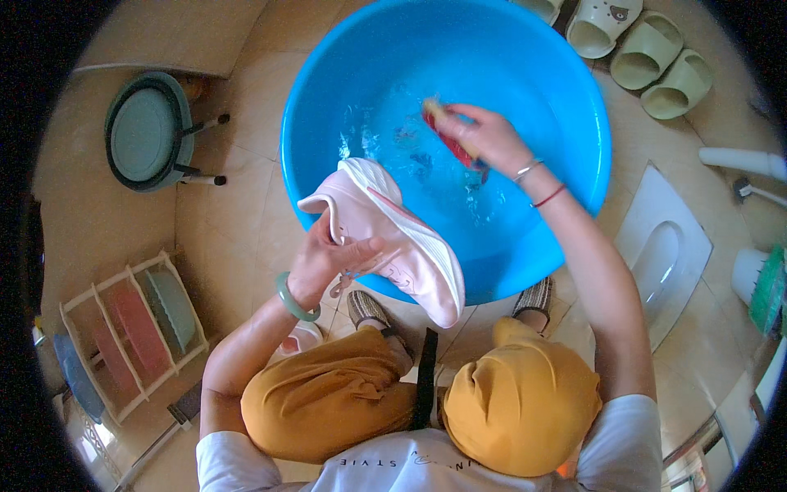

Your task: The person scrubs a pair of white clogs and a pair of pink sneakers in a blue basin filled with water using a sponge. They clean the exterior and interior of the clogs first, then proceed to scrub the sneakers, rinsing them in the water.

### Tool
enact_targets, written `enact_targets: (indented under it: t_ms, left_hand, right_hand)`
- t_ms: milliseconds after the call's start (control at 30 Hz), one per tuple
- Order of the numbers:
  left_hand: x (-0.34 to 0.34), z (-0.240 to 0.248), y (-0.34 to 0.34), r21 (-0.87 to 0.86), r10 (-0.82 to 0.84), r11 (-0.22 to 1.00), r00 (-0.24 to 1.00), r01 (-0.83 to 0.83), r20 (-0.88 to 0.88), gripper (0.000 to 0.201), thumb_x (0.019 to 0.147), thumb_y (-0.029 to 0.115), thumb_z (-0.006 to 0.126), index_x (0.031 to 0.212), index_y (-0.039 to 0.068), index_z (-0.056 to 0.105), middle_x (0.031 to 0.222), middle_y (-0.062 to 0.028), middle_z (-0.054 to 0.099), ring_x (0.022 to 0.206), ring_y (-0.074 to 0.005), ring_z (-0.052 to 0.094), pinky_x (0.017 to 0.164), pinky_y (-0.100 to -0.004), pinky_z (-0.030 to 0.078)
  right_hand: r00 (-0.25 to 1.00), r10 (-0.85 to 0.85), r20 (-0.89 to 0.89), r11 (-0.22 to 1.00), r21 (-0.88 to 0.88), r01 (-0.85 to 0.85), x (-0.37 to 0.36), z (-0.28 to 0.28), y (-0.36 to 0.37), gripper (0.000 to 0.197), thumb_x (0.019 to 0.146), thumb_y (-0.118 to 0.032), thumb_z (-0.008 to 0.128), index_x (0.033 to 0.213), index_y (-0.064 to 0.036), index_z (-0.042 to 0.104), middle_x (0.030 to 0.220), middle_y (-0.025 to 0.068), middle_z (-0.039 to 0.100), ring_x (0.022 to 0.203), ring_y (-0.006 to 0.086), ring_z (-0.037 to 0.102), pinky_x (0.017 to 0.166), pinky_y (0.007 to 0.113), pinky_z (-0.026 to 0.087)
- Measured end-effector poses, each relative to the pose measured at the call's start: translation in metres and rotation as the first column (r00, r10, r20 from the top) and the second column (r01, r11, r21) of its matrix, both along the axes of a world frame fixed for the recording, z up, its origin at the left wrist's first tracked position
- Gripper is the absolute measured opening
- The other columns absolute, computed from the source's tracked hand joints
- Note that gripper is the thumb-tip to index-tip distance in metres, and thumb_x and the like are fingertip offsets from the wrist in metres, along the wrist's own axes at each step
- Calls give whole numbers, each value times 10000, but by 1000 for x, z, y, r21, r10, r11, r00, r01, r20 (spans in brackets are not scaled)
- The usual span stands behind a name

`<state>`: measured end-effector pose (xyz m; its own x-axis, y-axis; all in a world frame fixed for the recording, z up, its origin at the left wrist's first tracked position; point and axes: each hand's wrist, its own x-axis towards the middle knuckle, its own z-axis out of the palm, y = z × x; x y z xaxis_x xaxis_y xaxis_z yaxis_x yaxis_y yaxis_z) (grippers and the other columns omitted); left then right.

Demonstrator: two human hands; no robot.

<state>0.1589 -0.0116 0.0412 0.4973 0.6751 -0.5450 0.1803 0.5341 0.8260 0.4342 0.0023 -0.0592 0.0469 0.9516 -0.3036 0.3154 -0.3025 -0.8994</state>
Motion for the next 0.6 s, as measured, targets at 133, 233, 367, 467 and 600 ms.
enact_targets:
  t_ms: [133, 233, 367, 467, 600]
  left_hand:
    - [12, -7, 3, 121, -21, 993, 999, 17, 35, 581, 800, 61, 771, 1281, 13, 451, 1168, -102, 613, 1048, -202, 622, 895, -346, 532]
    - [12, -17, 8, 173, -25, 985, 1000, 26, -5, 600, 800, 41, 759, 1299, 17, 425, 1178, -116, 609, 1053, -217, 625, 903, -359, 538]
    - [16, -12, 9, 115, -86, 990, 995, 81, 44, 651, 806, 22, 743, 1342, 22, 373, 1231, -115, 570, 1095, -222, 601, 927, -375, 527]
    - [26, -9, 0, 18, -36, 999, 972, 33, 232, 662, 819, 6, 720, 1367, 27, 350, 1246, -101, 547, 1130, -212, 570, 951, -371, 507]
    - [27, -18, -7, 93, -99, 992, 976, 83, 192, 645, 826, -32, 688, 1374, 22, 351, 1241, -89, 542, 1132, -204, 557, 962, -367, 497]
  right_hand:
    - [984, -179, -10, 942, 286, 174, -23, 7, -12, 457, 873, -379, 673, 1251, -130, 612, 1042, 158, 645, 924, 277, 630, 784, 356, 523]
    - [981, -166, 103, 855, 511, 91, -43, 47, -40, 498, 832, -298, 732, 1282, -136, 592, 1043, 140, 619, 908, 268, 622, 766, 351, 529]
    - [965, -45, 258, 882, 464, -83, -57, 56, -57, 529, 824, -306, 735, 1305, -153, 576, 973, 103, 529, 810, 263, 595, 704, 358, 523]
    - [961, -115, 252, 856, 517, -33, -65, 59, -46, 522, 823, -309, 730, 1297, -153, 578, 984, 107, 505, 795, 271, 575, 689, 364, 516]
    - [950, -187, 250, 827, 562, 15, -70, 54, -10, 504, 826, -301, 723, 1286, -149, 583, 994, 131, 501, 828, 290, 572, 705, 376, 514]
